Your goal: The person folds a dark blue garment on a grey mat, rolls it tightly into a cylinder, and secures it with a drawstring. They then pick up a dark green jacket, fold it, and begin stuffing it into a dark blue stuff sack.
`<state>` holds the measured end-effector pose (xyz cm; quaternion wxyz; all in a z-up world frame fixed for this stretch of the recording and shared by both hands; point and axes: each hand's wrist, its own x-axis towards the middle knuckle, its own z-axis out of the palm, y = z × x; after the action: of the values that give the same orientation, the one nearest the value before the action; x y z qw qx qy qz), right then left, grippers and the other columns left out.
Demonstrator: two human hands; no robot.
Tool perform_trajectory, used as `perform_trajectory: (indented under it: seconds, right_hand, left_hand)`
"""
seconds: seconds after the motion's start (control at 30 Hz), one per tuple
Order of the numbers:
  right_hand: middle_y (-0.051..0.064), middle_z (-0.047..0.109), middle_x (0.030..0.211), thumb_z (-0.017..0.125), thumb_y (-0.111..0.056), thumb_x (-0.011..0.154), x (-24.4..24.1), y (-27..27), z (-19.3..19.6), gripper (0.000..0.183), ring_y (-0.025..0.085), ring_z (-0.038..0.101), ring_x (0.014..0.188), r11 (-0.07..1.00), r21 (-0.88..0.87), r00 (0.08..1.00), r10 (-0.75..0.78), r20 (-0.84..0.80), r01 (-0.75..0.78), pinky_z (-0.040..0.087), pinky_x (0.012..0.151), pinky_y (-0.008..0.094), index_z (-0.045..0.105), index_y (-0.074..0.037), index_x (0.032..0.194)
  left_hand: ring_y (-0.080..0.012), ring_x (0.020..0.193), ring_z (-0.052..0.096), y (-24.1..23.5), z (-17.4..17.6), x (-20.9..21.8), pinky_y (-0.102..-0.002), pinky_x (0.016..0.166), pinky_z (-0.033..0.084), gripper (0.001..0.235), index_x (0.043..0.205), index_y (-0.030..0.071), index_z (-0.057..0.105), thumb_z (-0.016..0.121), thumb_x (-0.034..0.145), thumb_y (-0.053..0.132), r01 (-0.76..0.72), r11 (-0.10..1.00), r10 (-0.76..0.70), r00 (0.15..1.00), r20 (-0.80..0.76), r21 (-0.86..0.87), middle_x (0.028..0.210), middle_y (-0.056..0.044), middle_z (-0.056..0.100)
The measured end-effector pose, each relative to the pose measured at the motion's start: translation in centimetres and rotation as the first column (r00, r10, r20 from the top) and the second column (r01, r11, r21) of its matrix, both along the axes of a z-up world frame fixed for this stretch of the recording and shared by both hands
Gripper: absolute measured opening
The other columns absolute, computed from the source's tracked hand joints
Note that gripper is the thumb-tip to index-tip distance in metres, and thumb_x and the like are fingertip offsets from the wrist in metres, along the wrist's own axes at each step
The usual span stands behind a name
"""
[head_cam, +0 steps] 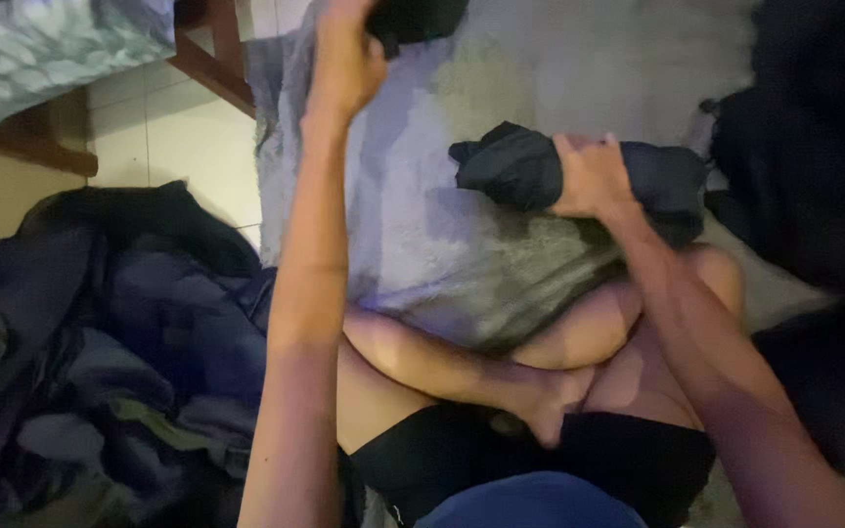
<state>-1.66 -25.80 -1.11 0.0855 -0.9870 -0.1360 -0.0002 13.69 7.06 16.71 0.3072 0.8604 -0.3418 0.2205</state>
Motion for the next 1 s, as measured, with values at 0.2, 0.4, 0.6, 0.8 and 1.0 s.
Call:
perform_trajectory:
  seconds: [0.2,0.4,0.6,0.8,1.0]
  right_hand:
    - [0.019,0.048,0.171,0.108,-0.039,0.049,-0.4,-0.5,3.9,0.140,0.035,0.044,0.157,0.720,0.678,0.929,0.335,-0.159,-0.143,0.027,0.134,0.050,0.041,-0.004,0.167]
    - [0.015,0.060,0.161,0.108,-0.039,0.045,-0.1,5.4,5.9,0.131,0.033,0.058,0.147,0.737,0.676,0.753,0.462,-0.468,-0.032,0.043,0.125,0.046,0.052,-0.006,0.158]
    - [0.027,0.064,0.150,0.112,-0.017,0.048,-0.5,5.6,4.6,0.121,0.050,0.054,0.146,0.550,0.828,0.826,0.414,-0.383,0.108,0.042,0.126,0.068,0.057,-0.004,0.155]
    - [0.034,0.069,0.140,0.108,-0.024,0.062,-1.4,7.3,5.4,0.097,0.058,0.060,0.137,0.746,0.605,0.885,0.046,-0.464,0.278,0.051,0.111,0.075,0.066,0.005,0.144]
    - [0.031,0.075,0.125,0.103,-0.033,0.059,-2.8,10.0,4.6,0.089,0.057,0.069,0.124,0.726,0.543,0.900,-0.266,-0.345,0.422,0.057,0.098,0.076,0.071,0.001,0.135]
  left_hand:
    - [-0.0346,0.176,0.013,-0.6,-5.6,-5.1,-0.049,0.147,0.007,0.117,0.179,0.012,0.033,0.048,0.067,-0.020,0.336,0.868,-0.464,0.812,-0.354,-0.367,0.186,-0.007,0.029]
    - [-0.0279,0.174,0.030,1.8,-6.8,-8.9,-0.046,0.150,0.025,0.083,0.173,0.003,0.038,0.074,0.112,0.047,0.480,0.628,-0.770,0.499,-0.398,-0.612,0.181,-0.014,0.036]
    - [-0.0452,0.155,0.042,3.6,-6.0,-13.8,-0.063,0.133,0.029,0.070,0.151,-0.001,0.067,0.061,0.088,-0.033,0.190,0.876,-0.443,0.680,-0.584,-0.444,0.155,-0.028,0.063]
    - [-0.0535,0.155,0.049,2.6,-7.5,-14.4,-0.065,0.130,0.041,0.114,0.166,0.005,0.050,0.043,0.061,-0.038,0.195,0.972,-0.233,0.863,-0.448,-0.130,0.169,-0.021,0.053]
    - [-0.0406,0.150,0.062,-2.5,-9.6,-16.3,-0.050,0.128,0.050,0.090,0.164,0.009,0.056,0.053,0.085,-0.036,-0.022,0.980,-0.030,0.965,-0.262,-0.196,0.162,-0.016,0.064]
